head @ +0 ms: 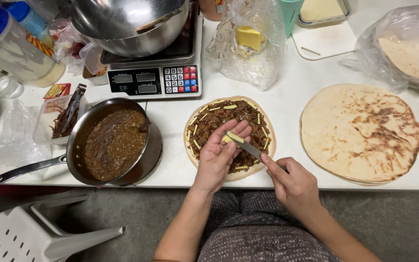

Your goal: The person places small pieces of cheese onto a flatbread base already covered with a brown topping. The person uses a knife to cut and position the cheese pieces across the surface.

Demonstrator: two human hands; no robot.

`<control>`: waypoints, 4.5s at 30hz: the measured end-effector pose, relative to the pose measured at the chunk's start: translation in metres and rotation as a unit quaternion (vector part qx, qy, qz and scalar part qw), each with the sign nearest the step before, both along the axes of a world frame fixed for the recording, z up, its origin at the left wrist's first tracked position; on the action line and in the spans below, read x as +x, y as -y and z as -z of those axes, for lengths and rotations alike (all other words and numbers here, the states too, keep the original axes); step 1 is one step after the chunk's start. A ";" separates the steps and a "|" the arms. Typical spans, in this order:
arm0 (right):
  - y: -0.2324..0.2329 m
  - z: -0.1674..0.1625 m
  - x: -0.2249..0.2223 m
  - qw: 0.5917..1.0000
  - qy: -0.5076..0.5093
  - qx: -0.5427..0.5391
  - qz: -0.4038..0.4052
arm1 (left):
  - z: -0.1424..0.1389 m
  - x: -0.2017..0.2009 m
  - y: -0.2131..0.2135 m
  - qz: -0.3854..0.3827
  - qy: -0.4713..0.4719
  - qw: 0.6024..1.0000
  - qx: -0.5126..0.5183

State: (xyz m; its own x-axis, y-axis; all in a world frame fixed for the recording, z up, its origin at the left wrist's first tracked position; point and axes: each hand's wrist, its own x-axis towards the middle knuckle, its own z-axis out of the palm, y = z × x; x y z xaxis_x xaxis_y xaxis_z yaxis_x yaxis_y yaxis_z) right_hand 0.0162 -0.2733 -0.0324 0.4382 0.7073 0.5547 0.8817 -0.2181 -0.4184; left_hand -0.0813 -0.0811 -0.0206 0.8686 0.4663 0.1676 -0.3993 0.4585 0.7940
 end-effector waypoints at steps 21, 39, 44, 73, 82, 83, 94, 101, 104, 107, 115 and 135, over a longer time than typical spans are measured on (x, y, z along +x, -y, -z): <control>0.025 0.046 0.035 0.625 -0.757 0.002 -0.190 | 0.030 0.003 -0.010 -0.017 -0.115 0.985 -0.124; 0.046 0.061 0.056 0.645 -0.758 0.005 -0.097 | 0.017 0.026 -0.024 0.010 -0.247 0.968 -0.051; 0.048 0.059 0.071 0.671 -0.733 0.085 -0.075 | 0.009 0.054 -0.048 -0.027 -0.340 0.932 0.124; 0.047 0.056 0.073 0.673 -0.724 0.138 -0.061 | 0.035 0.106 -0.067 -0.139 -0.195 0.669 0.704; 0.048 0.067 0.072 0.704 -0.701 0.103 -0.055 | -0.006 0.081 -0.063 0.028 -0.396 0.889 0.229; 0.044 0.068 0.071 0.726 -0.680 0.077 -0.066 | -0.010 0.076 -0.062 0.063 -0.366 0.917 0.142; 0.010 0.006 0.007 0.960 -0.271 -0.001 -0.067 | -0.014 0.030 -0.014 -0.029 -0.145 0.986 -0.073; 0.001 -0.020 -0.005 0.977 -0.205 -0.022 -0.053 | 0.004 0.016 -0.009 -0.004 -0.011 0.996 -0.092; 0.001 -0.022 -0.007 0.979 -0.195 -0.016 -0.056 | 0.007 0.013 -0.009 0.000 0.009 0.997 -0.083; 0.002 -0.023 -0.007 0.983 -0.171 0.002 -0.067 | 0.007 0.011 -0.009 0.002 0.011 0.997 -0.080; 0.003 -0.022 -0.007 0.982 -0.171 -0.009 -0.073 | 0.003 0.008 -0.008 0.003 0.013 0.997 -0.075; -0.001 -0.010 -0.003 0.981 -0.184 -0.004 -0.059 | 0.009 0.006 -0.011 0.023 0.038 0.999 -0.032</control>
State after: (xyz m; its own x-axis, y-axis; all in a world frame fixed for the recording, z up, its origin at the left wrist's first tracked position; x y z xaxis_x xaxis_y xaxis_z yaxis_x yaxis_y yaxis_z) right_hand 0.0127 -0.2727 -0.0221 0.5223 0.7688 0.3691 0.6904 -0.1271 -0.7122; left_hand -0.0754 -0.0705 -0.0298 0.8756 0.4374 0.2051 -0.4341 0.5263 0.7311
